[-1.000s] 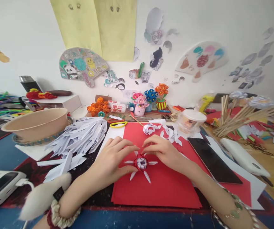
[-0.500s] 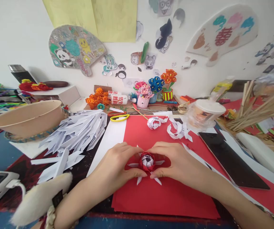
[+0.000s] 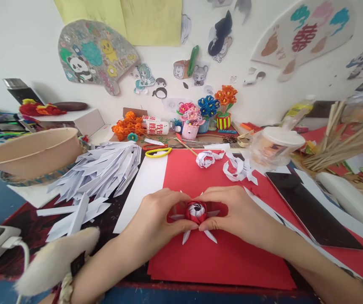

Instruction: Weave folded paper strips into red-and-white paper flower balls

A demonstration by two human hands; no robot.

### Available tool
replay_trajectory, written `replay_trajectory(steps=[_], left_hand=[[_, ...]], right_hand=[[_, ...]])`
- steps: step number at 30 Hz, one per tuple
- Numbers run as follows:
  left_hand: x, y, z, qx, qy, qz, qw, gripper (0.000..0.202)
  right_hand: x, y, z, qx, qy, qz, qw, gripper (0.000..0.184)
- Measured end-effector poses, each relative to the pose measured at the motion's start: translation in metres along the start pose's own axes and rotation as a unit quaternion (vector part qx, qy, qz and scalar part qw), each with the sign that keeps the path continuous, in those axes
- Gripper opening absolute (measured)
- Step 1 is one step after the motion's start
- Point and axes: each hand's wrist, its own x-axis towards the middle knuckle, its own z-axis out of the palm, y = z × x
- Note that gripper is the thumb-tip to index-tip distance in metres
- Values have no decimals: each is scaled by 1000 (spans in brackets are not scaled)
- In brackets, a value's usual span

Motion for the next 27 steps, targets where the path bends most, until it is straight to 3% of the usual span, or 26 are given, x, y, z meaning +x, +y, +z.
replay_trajectory(steps=[5,14,21,27], left_hand=[[1,-2,-6,-43,-54,-25,997,35],[1,2,-2,-30,-31,0,999,28],[1,-4,-10,-55,-89,-7,994,31],[-1,-1,-7,-41,-49,-24,998,20]], right_hand=[[-1,3,-7,44,-37,-19,998,24],[1,6,3,50,15,-21,998,22],[0,14,-2,53,48,15,997,18],[-3,15,-6,68,31,5,997,21]])
